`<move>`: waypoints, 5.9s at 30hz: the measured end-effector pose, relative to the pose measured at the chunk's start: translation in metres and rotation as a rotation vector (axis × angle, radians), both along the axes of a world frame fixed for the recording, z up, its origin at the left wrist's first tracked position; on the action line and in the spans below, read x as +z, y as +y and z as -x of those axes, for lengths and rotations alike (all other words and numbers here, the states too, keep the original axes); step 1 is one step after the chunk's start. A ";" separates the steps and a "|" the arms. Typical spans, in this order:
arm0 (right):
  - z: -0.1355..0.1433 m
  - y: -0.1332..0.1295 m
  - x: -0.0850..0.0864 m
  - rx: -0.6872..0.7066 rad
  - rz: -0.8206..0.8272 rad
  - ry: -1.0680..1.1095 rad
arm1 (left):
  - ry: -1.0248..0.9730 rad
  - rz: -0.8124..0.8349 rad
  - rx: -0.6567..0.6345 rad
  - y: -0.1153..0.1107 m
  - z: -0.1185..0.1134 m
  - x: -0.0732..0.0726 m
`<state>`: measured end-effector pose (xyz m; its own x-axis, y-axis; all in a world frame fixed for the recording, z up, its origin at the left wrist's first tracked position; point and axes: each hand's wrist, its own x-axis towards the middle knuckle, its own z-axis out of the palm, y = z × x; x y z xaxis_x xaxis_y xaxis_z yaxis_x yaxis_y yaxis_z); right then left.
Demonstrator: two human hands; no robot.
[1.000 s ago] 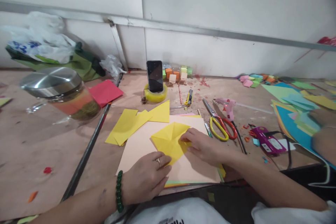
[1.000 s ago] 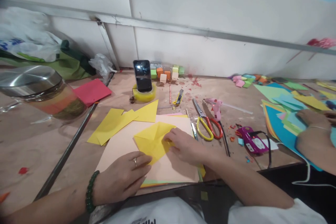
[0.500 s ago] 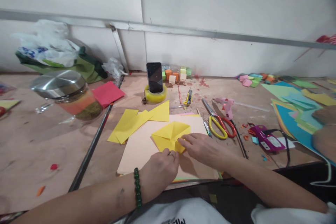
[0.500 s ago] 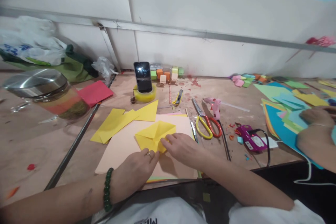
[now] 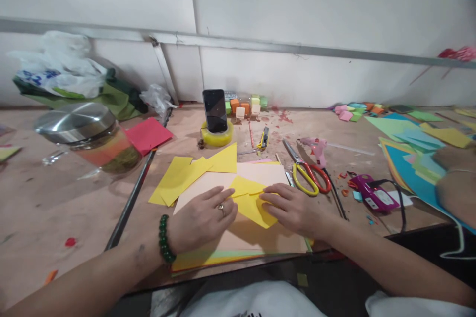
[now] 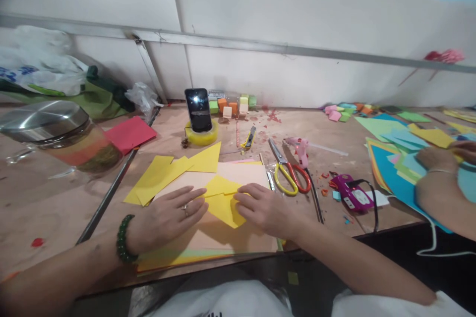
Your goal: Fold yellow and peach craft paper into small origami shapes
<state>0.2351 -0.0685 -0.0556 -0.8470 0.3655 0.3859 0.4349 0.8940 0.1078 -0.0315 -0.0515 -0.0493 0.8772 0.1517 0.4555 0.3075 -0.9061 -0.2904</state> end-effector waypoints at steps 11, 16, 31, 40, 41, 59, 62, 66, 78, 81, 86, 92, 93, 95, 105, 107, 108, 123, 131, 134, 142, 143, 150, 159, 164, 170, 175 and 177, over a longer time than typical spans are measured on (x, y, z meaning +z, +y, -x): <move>0.020 -0.002 0.003 -0.113 0.634 -0.152 | 0.168 0.415 0.032 -0.010 -0.004 -0.022; 0.008 0.009 0.013 -0.053 0.878 -0.021 | 0.080 0.521 -0.059 -0.019 -0.005 -0.027; 0.020 0.012 -0.008 -0.422 0.890 0.316 | 0.035 0.577 -0.188 -0.017 -0.002 -0.030; 0.028 0.020 -0.030 -0.414 0.655 0.205 | 0.018 0.589 -0.154 -0.020 -0.001 -0.030; 0.028 0.020 -0.032 -0.418 0.651 0.213 | 0.018 0.590 -0.151 -0.020 -0.001 -0.030; 0.028 0.016 -0.045 -0.390 0.535 0.328 | 0.066 0.599 -0.088 -0.021 -0.004 -0.026; 0.028 0.015 -0.046 -0.388 0.519 0.324 | 0.082 0.614 -0.086 -0.021 -0.005 -0.025; 0.028 0.015 -0.047 -0.385 0.494 0.313 | 0.101 0.612 -0.086 -0.021 -0.005 -0.025; 0.030 0.016 -0.049 -0.431 0.508 0.280 | 0.108 0.575 -0.086 -0.021 -0.007 -0.022; 0.031 0.015 -0.043 -0.449 0.535 0.260 | 0.115 0.595 -0.083 -0.021 -0.007 -0.023; 0.029 0.010 -0.023 -0.490 0.673 0.203 | 0.147 0.641 -0.077 -0.020 -0.007 -0.023; 0.023 0.011 -0.014 -0.544 0.739 0.152 | 0.114 0.666 -0.081 -0.020 -0.007 -0.024; 0.022 0.012 -0.014 -0.548 0.749 0.152 | 0.114 0.668 -0.081 -0.020 -0.007 -0.024; 0.021 0.014 -0.015 -0.557 0.774 0.165 | 0.113 0.671 -0.079 -0.021 -0.007 -0.024; 0.019 0.013 -0.019 -0.562 0.777 0.186 | 0.103 0.679 -0.079 -0.021 -0.007 -0.025; 0.019 0.013 -0.019 -0.552 0.778 0.188 | 0.103 0.683 -0.081 -0.020 -0.007 -0.023; 0.019 0.014 -0.019 -0.550 0.784 0.188 | 0.103 0.685 -0.081 -0.020 -0.007 -0.023; 0.018 0.012 -0.022 -0.515 0.741 0.220 | 0.112 0.712 -0.069 -0.019 -0.010 -0.017; 0.016 0.011 -0.026 -0.491 0.709 0.274 | 0.107 0.712 -0.080 -0.019 -0.011 -0.017; 0.016 0.011 -0.027 -0.484 0.705 0.272 | 0.108 0.711 -0.077 -0.019 -0.011 -0.018; 0.014 0.010 -0.025 -0.452 0.733 0.314 | 0.100 0.724 -0.078 -0.019 -0.011 -0.016; 0.013 0.010 -0.025 -0.444 0.740 0.319 | 0.104 0.729 -0.075 -0.019 -0.011 -0.015; 0.011 0.012 -0.024 -0.435 0.787 0.334 | 0.119 0.752 -0.067 -0.019 -0.012 -0.015; 0.011 0.012 -0.025 -0.440 0.775 0.322 | 0.184 0.738 -0.056 -0.014 -0.018 -0.009; 0.012 0.010 -0.028 -0.451 0.754 0.331 | 0.193 0.551 0.001 -0.012 -0.025 -0.020; 0.010 0.009 -0.024 -0.406 0.727 0.315 | 0.206 0.553 0.013 -0.010 -0.034 -0.023; 0.000 -0.002 -0.021 -0.377 0.654 0.283 | 0.255 0.452 0.037 -0.012 -0.037 -0.023; -0.004 -0.010 -0.022 -0.391 0.608 0.272 | 0.257 0.392 0.023 -0.013 -0.037 -0.024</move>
<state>0.2395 -0.0788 -0.0778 -0.5171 0.8329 0.1975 0.6722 0.5380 -0.5086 0.0056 -0.0644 -0.0736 0.9485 0.2898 0.1280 0.2918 -0.9565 0.0033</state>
